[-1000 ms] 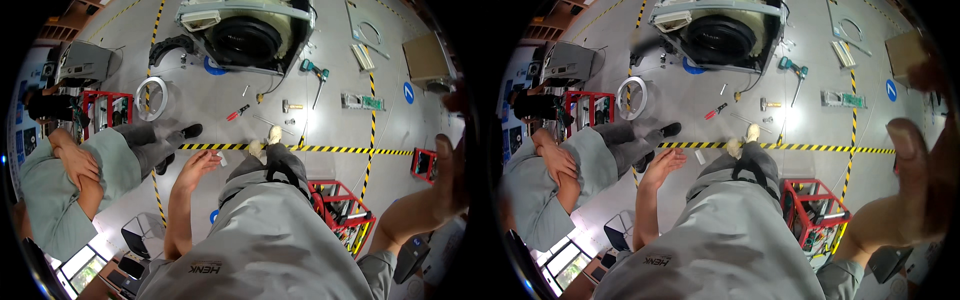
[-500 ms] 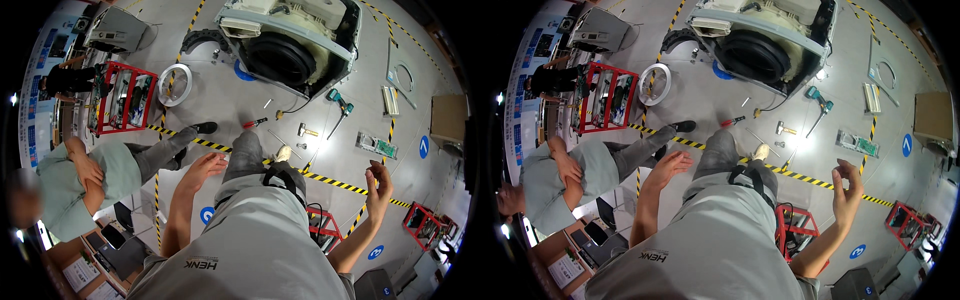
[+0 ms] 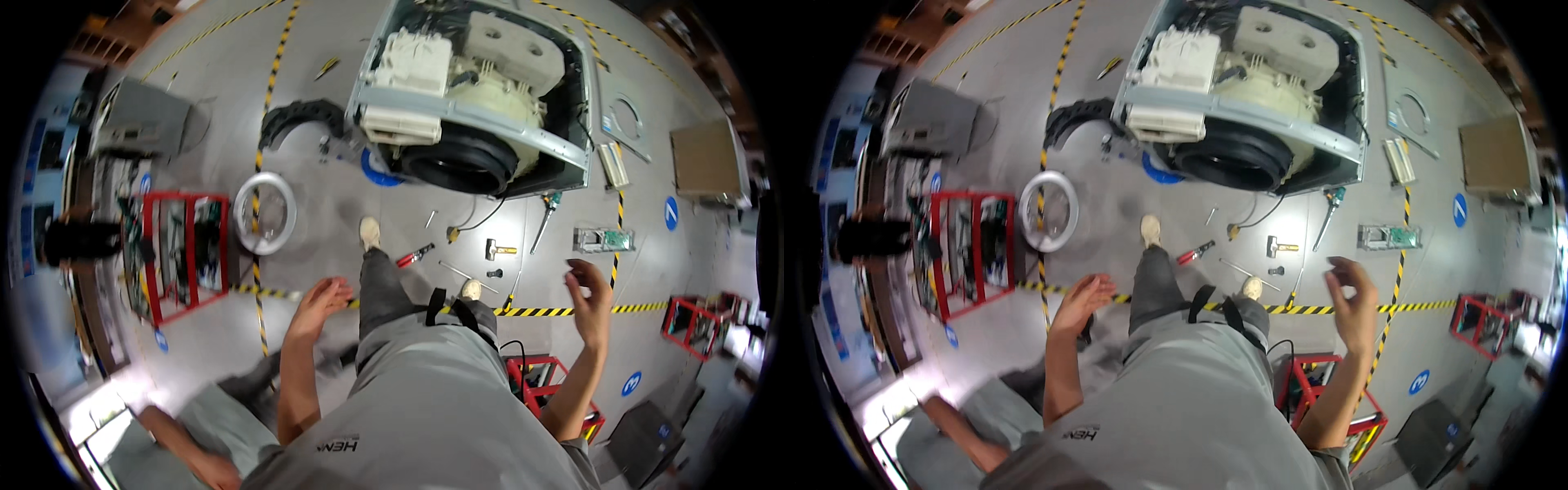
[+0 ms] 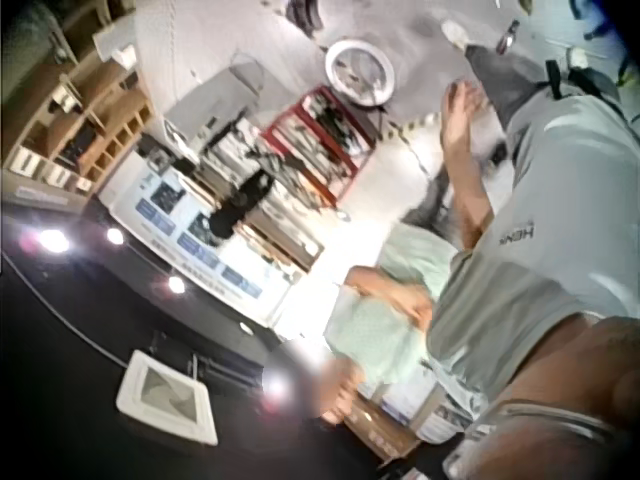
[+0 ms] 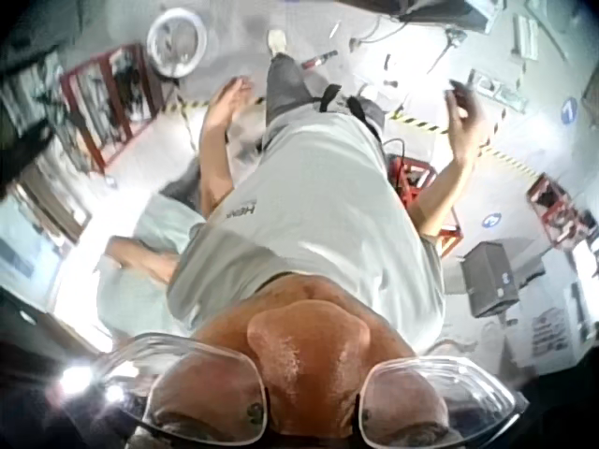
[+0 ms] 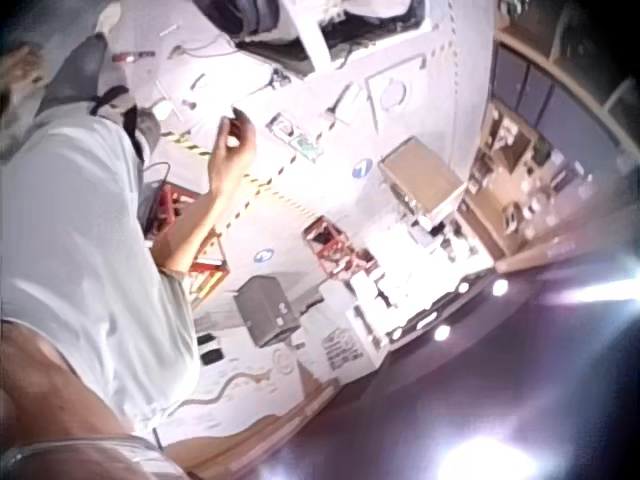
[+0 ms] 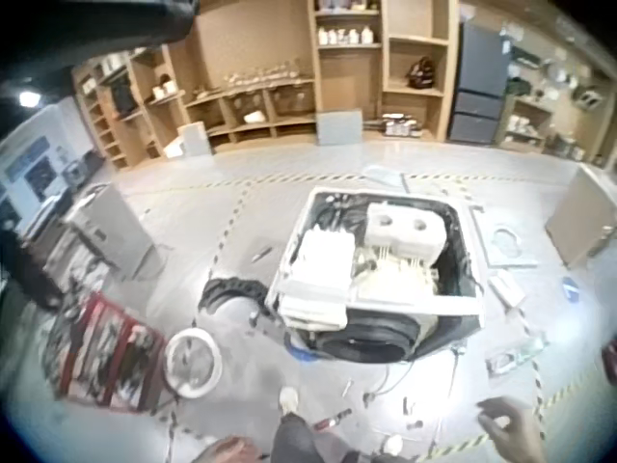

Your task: The person uses an electric drill to remove screws from the inner frame of a washing machine and then carries several plastic panels and internal components to a storage area.

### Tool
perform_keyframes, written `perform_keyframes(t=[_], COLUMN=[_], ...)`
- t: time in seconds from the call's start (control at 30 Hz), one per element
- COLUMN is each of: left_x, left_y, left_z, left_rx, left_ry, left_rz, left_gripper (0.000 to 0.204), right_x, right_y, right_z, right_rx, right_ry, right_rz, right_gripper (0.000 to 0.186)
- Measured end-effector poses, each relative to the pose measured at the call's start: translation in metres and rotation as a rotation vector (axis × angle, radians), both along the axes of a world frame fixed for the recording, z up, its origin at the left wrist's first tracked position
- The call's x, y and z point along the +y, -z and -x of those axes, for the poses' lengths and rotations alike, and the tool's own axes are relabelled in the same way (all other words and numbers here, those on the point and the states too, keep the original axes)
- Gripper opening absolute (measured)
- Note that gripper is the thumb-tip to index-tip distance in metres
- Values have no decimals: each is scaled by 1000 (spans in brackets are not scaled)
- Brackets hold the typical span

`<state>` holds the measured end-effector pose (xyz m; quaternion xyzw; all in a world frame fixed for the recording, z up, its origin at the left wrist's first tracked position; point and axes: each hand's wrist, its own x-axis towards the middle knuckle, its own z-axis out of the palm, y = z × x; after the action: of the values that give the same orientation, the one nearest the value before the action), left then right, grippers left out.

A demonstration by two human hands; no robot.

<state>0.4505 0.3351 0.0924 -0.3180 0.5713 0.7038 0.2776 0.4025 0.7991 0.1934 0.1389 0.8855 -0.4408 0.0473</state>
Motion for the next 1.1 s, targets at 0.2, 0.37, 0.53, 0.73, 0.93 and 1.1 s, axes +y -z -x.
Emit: perform_keyframes(t=[0.2,0.37,0.53,0.73,0.93,1.1], left_x=[-136,-194,-172,-93,-9,48], left_y=[-7,1,-3,-13,0,22], left_z=[85,171,264,348,412,461], left_rx=[-120,-15,118,452,937,1159], left_ry=[82,168,378,745,1065,1302], left_rz=[57,127,248,532,1146,1250], left_gripper=[36,38,37,39,57,61], right_x=[-137,-176,-200,-208,-201,-193], right_y=[-34,-41,-33,-8,12,25], right_z=[65,78,91,125,172,185], right_rx=[-117,-187,-218,-170,-197,-266], right_ry=[-130,21,104,167,206,274], right_rz=[59,-40,-31,73,166,176], right_gripper=[24,24,25,24,24,25])
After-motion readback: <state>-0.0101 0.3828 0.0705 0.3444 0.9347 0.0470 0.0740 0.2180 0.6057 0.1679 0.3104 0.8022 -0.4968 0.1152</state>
